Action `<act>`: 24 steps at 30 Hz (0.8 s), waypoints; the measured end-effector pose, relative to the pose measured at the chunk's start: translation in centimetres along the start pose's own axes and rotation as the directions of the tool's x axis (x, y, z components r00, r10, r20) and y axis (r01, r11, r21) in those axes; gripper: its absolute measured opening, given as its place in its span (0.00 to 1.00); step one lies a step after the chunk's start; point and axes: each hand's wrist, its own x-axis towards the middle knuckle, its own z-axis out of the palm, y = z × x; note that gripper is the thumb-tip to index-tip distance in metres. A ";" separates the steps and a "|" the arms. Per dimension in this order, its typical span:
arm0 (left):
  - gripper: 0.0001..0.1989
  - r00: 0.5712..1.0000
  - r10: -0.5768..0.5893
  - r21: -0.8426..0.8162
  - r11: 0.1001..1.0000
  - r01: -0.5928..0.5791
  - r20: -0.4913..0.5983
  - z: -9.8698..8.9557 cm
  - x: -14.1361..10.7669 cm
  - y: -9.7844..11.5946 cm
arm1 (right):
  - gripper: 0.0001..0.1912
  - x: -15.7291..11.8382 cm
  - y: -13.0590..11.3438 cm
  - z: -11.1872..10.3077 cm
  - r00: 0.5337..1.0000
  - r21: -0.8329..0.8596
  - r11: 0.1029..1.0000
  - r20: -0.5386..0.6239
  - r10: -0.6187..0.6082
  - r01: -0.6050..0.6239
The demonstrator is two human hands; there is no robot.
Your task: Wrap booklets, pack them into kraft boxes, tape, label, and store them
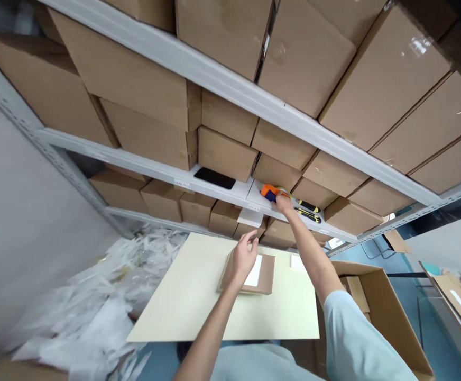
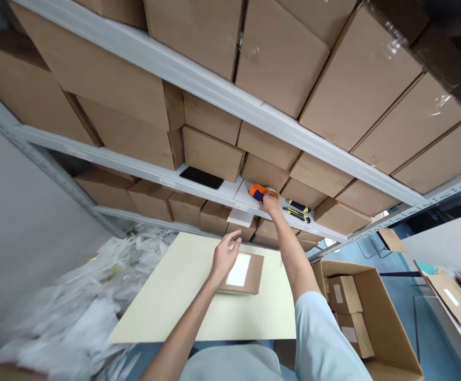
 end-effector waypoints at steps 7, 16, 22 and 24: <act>0.16 0.982 0.013 -0.063 0.998 -0.026 -0.187 7.4 -3.9 0.6 | 0.33 -4.5 4.1 1.6 0.987 0.156 0.976 -0.064 -0.146 0.154; 0.14 0.957 -0.028 0.093 0.994 0.057 -0.287 13.3 -19.6 -3.8 | 0.33 -30.9 14.4 11.4 0.947 0.863 0.497 0.227 -0.225 -0.089; 0.15 0.932 -0.253 0.103 0.952 0.288 -0.261 14.3 -28.7 -7.1 | 0.32 -39.3 17.8 15.8 0.892 0.842 0.453 0.412 -0.185 -0.294; 0.15 0.925 -0.310 0.075 0.940 0.333 -0.220 14.2 -30.0 -7.9 | 0.32 -40.5 18.6 16.4 0.876 0.820 0.484 0.442 -0.195 -0.306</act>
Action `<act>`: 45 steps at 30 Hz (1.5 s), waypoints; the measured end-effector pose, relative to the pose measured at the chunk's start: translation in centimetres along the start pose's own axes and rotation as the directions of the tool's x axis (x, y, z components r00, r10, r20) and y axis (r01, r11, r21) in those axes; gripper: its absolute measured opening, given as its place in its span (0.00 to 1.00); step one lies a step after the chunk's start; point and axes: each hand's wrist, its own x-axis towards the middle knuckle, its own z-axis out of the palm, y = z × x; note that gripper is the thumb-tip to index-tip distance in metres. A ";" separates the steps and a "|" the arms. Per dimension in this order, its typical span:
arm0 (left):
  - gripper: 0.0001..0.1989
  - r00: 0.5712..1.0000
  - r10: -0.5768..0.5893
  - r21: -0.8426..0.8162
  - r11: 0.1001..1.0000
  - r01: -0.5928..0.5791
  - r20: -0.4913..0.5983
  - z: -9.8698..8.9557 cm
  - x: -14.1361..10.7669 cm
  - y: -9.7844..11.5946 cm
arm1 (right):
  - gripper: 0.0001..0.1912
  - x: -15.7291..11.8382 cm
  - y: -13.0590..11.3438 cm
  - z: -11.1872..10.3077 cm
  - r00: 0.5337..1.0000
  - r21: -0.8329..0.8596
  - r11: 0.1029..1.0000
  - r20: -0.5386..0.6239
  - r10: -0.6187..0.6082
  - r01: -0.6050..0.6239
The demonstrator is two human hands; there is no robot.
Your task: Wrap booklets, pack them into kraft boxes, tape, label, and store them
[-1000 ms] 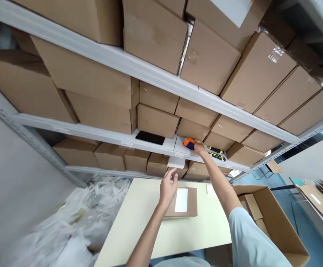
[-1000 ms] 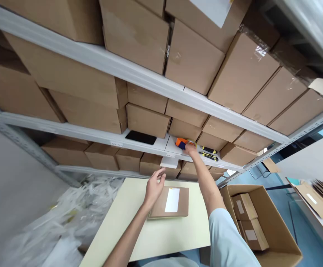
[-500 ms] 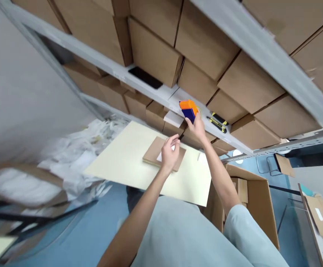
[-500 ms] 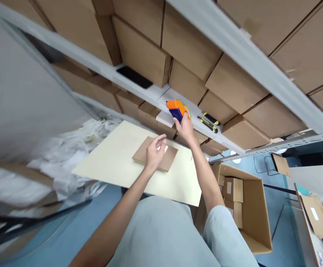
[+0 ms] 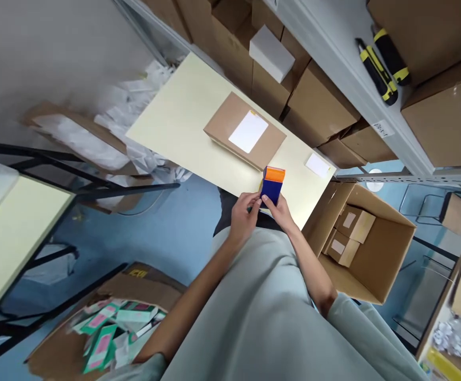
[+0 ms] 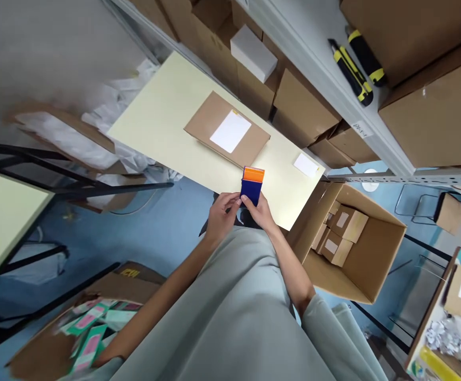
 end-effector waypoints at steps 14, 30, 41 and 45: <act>0.21 0.973 0.127 0.055 0.989 -0.140 0.193 -4.5 4.2 5.5 | 0.35 -4.4 0.4 -3.5 0.986 -0.345 0.933 0.158 -0.053 0.105; 0.08 0.917 0.236 0.071 0.960 -0.272 0.323 -7.6 1.2 10.5 | 0.14 -5.6 -3.6 -7.4 0.862 -0.609 0.617 0.424 -0.277 0.498; 0.14 0.806 0.422 0.270 0.789 -0.552 0.414 -7.9 1.6 10.4 | 0.11 -5.8 -4.8 -6.8 0.858 -0.613 0.607 0.432 -0.278 0.505; 0.12 0.831 0.421 0.289 0.798 -0.530 0.363 -7.7 1.7 10.8 | 0.13 -6.1 -5.0 -6.8 0.865 -0.630 0.605 0.442 -0.237 0.487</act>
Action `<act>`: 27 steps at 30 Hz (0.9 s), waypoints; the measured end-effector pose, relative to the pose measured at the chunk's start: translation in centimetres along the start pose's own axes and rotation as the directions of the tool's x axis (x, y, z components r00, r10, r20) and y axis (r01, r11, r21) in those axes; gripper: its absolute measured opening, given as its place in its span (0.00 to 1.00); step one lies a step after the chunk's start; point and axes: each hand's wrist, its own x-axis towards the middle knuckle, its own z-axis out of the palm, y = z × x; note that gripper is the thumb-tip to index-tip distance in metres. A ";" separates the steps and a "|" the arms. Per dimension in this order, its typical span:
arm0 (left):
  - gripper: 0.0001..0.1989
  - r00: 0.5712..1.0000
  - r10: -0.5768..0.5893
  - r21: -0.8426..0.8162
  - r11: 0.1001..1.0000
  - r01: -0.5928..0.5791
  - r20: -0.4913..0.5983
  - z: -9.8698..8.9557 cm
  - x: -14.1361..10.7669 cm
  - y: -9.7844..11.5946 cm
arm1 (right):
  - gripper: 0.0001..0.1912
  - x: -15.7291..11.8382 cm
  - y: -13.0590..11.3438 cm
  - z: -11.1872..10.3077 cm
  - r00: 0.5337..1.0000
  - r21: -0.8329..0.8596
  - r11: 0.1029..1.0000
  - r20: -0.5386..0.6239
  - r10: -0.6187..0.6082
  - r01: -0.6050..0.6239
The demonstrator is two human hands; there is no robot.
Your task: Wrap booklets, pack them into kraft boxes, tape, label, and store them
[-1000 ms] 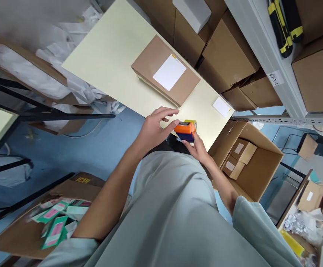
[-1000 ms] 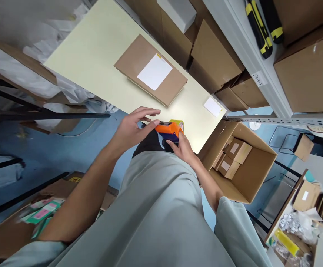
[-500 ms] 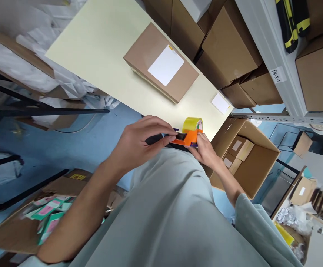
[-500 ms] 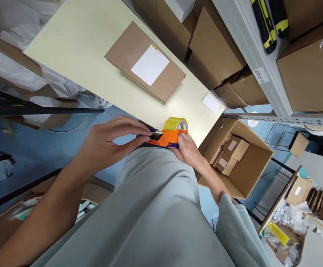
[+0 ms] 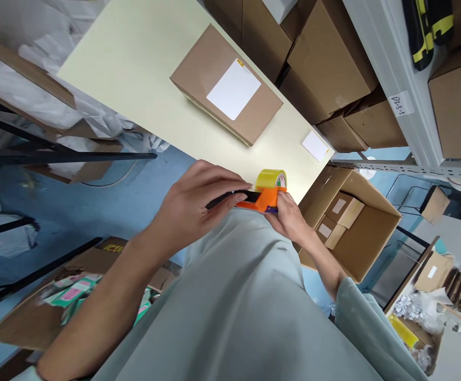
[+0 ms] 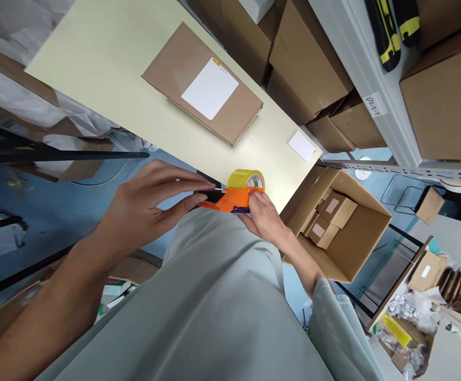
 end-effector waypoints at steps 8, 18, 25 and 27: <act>0.08 0.991 -0.045 0.055 0.997 0.052 -0.126 1.8 0.2 -1.0 | 0.18 0.0 -0.4 0.0 0.991 -0.071 0.990 0.044 0.127 -0.124; 0.09 0.923 -0.151 0.027 0.985 0.171 -0.353 4.2 -2.0 -5.1 | 0.16 -1.5 2.9 -0.8 0.971 -0.208 0.965 0.144 0.190 -0.158; 0.13 0.786 -0.434 -0.239 0.901 0.363 -0.440 7.6 -1.9 -15.0 | 0.16 -1.8 8.1 1.1 0.946 -0.473 0.845 0.071 0.318 -0.248; 0.13 0.762 -0.484 -0.301 0.873 0.384 -0.431 9.6 -1.0 -17.7 | 0.15 -0.5 9.2 3.0 0.940 -0.534 0.797 0.012 0.341 -0.282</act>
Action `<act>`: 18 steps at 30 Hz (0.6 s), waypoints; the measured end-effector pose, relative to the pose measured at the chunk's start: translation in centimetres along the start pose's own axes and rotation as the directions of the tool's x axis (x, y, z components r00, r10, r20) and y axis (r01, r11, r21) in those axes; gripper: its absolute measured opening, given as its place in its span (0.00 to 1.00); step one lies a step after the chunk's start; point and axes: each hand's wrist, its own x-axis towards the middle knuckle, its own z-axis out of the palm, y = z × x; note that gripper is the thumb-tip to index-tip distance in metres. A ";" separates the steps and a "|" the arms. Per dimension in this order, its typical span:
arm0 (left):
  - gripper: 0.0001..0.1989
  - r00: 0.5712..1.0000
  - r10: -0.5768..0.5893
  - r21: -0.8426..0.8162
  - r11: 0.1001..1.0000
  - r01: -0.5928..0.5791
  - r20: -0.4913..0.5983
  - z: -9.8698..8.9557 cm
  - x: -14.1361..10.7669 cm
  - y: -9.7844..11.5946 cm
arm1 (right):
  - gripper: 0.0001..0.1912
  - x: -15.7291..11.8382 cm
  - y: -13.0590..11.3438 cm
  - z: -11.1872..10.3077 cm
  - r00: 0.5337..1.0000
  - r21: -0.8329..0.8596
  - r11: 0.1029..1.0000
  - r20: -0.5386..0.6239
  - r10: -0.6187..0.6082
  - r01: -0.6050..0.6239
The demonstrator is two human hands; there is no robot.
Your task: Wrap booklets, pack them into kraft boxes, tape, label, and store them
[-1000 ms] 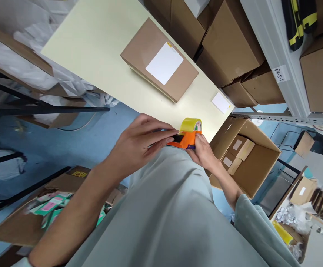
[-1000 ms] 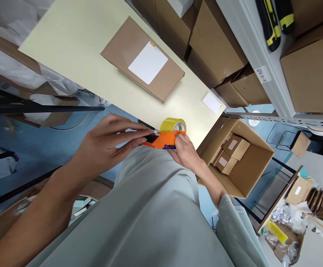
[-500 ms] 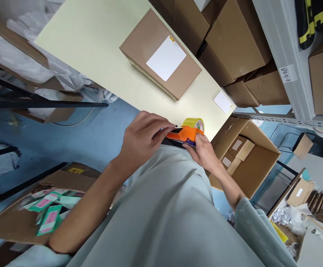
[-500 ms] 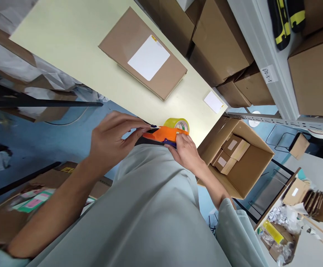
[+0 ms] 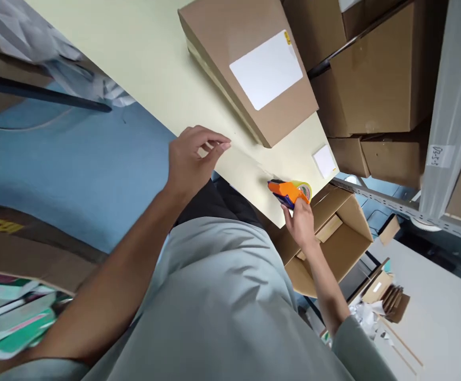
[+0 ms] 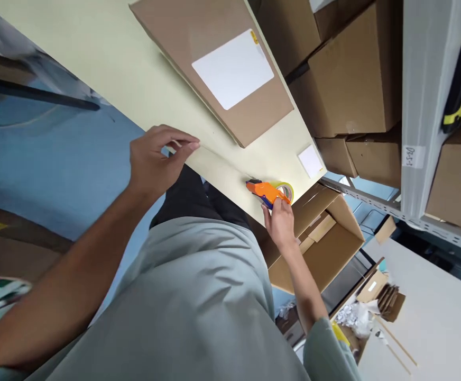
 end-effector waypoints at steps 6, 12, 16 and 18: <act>0.20 0.993 -0.034 -0.102 0.995 0.022 -0.110 4.8 2.6 -5.0 | 0.16 3.2 -1.7 5.4 0.974 -0.069 0.983 -0.162 0.160 -0.172; 0.26 0.990 -0.070 -0.143 0.988 0.052 -0.123 7.6 3.3 -6.0 | 0.15 4.1 -2.3 7.8 0.942 -0.004 0.962 -0.200 0.268 -0.274; 0.25 0.969 -0.118 -0.167 0.982 0.082 -0.218 9.6 3.3 -4.9 | 0.13 4.6 -2.6 8.0 0.939 -0.105 0.943 -0.173 0.296 -0.317; 0.23 0.945 -0.174 -0.201 0.972 0.120 -0.277 10.5 3.0 -4.1 | 0.13 4.7 -2.9 8.1 0.939 -0.080 0.943 -0.154 0.309 -0.323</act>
